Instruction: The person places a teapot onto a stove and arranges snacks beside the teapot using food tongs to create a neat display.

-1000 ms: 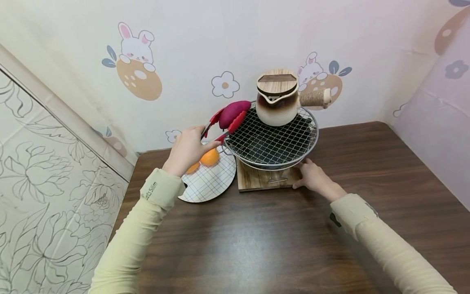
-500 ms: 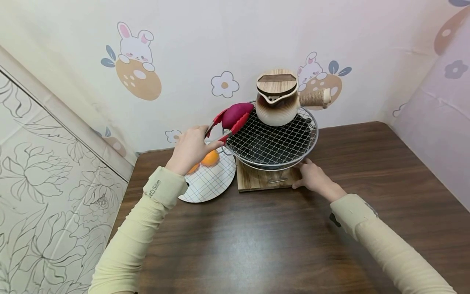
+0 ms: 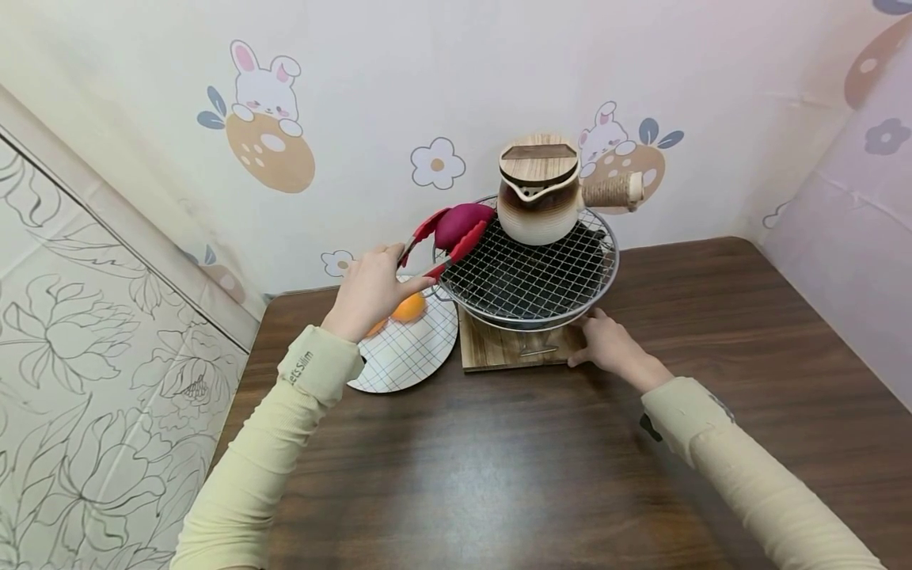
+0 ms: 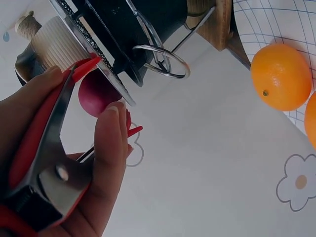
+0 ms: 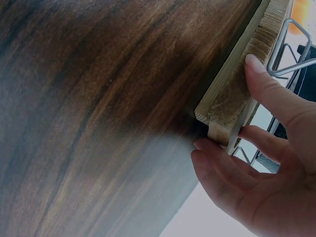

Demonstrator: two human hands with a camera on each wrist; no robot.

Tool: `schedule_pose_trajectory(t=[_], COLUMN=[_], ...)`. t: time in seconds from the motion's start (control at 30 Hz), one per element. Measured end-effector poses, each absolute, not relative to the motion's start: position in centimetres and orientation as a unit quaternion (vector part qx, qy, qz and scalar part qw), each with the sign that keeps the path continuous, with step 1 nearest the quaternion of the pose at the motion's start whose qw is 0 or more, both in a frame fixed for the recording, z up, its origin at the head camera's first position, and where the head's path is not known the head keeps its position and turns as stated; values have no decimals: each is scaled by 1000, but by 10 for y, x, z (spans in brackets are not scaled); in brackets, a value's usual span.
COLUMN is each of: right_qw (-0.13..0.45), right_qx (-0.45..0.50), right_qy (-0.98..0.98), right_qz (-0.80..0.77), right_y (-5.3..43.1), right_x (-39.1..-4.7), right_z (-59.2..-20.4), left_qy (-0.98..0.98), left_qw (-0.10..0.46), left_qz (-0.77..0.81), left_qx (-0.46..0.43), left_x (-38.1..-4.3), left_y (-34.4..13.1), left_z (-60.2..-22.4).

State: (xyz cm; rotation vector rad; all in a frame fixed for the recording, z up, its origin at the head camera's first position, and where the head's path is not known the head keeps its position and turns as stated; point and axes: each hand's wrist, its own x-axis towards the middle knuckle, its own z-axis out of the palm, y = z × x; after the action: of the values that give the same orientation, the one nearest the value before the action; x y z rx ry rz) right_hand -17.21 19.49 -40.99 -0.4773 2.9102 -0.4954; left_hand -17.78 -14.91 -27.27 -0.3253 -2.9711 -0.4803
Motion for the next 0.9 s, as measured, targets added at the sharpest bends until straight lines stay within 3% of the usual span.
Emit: schedule_pose_trajectory(t=[0.3, 0.7, 0.9], right_qw=[81, 90, 89], right_qx=[-158, -150, -152], right_qy=[970, 969, 970], right_qz=[-166, -174, -170], right_y=[194, 195, 195], right_x=[-172, -172, -173], right_z=[-410, -409, -408], left_qy=[-970, -946, -948], left_qw=[60, 156, 162], left_qz=[-214, -282, -275], left_qx=[-101, -37, 17], left_x=[-171, -156, -144], left_y=[-161, -202, -230], left_z=[-274, -282, -296])
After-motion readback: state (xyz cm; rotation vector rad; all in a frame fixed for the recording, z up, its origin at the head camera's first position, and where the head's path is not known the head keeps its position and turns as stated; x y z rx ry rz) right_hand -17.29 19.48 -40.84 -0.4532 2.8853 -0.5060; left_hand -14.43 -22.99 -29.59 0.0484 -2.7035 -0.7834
